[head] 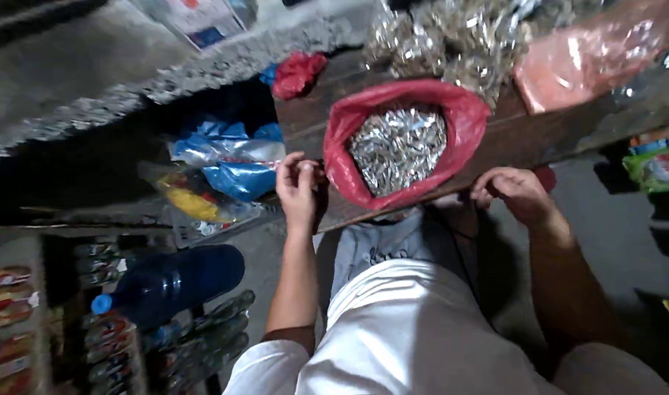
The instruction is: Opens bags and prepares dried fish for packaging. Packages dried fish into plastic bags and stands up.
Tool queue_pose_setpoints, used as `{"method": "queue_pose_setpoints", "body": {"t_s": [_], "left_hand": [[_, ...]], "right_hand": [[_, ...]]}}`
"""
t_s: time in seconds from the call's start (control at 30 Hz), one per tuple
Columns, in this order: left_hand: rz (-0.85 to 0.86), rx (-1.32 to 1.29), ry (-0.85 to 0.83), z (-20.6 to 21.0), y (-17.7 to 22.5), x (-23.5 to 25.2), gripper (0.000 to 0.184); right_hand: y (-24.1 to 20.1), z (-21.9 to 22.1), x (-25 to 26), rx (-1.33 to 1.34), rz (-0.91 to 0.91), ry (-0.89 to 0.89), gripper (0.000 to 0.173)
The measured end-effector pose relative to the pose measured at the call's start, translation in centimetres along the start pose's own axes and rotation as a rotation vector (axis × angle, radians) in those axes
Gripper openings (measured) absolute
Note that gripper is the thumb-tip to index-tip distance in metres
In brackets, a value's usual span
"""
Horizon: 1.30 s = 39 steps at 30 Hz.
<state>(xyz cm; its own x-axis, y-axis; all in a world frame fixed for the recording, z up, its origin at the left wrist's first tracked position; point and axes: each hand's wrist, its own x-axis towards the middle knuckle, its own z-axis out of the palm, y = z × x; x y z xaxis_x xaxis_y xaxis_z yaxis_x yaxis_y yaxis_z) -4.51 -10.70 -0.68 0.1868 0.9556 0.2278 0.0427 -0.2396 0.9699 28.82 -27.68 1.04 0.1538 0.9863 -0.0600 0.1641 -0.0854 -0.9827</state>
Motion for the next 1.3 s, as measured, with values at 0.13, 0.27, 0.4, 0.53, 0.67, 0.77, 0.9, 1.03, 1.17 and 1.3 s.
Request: {"method": "queue_pose_setpoints", "body": {"t_s": [0.13,0.27,0.4,0.53,0.67,0.77,0.9,1.03,1.17,1.3], "left_hand": [[-0.015,-0.046,0.019,0.3,0.4,0.6,0.024],[0.040,-0.100,0.014,0.6,-0.1,1.0,0.023],[-0.006,-0.045,-0.013,0.2,-0.1,0.3,0.027],[0.010,-0.079,0.020,0.6,0.0,0.7,0.026],[-0.019,-0.084,0.036,0.7,0.2,0.6,0.028],[-0.062,-0.104,0.048,0.8,0.4,0.6,0.029],[-0.090,-0.147,0.060,1.0,0.5,0.7,0.029],[-0.107,-0.155,0.070,0.9,0.7,0.7,0.030],[-0.119,-0.178,0.072,0.7,0.8,0.6,0.030],[-0.140,-0.205,0.084,0.7,0.8,0.6,0.030]], "right_hand": [[2.2,0.6,-1.4,-0.374,0.366,-0.257,0.021],[7.5,4.0,-0.8,-0.810,0.567,-0.316,0.052],[7.7,6.2,0.1,-0.925,0.627,-0.271,0.053],[6.4,6.9,1.1,-0.967,0.632,-0.284,0.051],[5.0,8.0,2.0,-1.069,0.687,-0.339,0.051],[5.0,9.0,2.6,-1.120,0.713,-0.417,0.055],[4.9,9.5,3.2,-1.142,0.762,-0.455,0.054],[3.7,6.6,2.1,-0.948,0.772,-0.234,0.048],[1.4,1.6,-3.3,-0.805,0.702,0.092,0.049],[2.9,-2.2,-9.4,-0.676,0.750,0.301,0.046]]}}
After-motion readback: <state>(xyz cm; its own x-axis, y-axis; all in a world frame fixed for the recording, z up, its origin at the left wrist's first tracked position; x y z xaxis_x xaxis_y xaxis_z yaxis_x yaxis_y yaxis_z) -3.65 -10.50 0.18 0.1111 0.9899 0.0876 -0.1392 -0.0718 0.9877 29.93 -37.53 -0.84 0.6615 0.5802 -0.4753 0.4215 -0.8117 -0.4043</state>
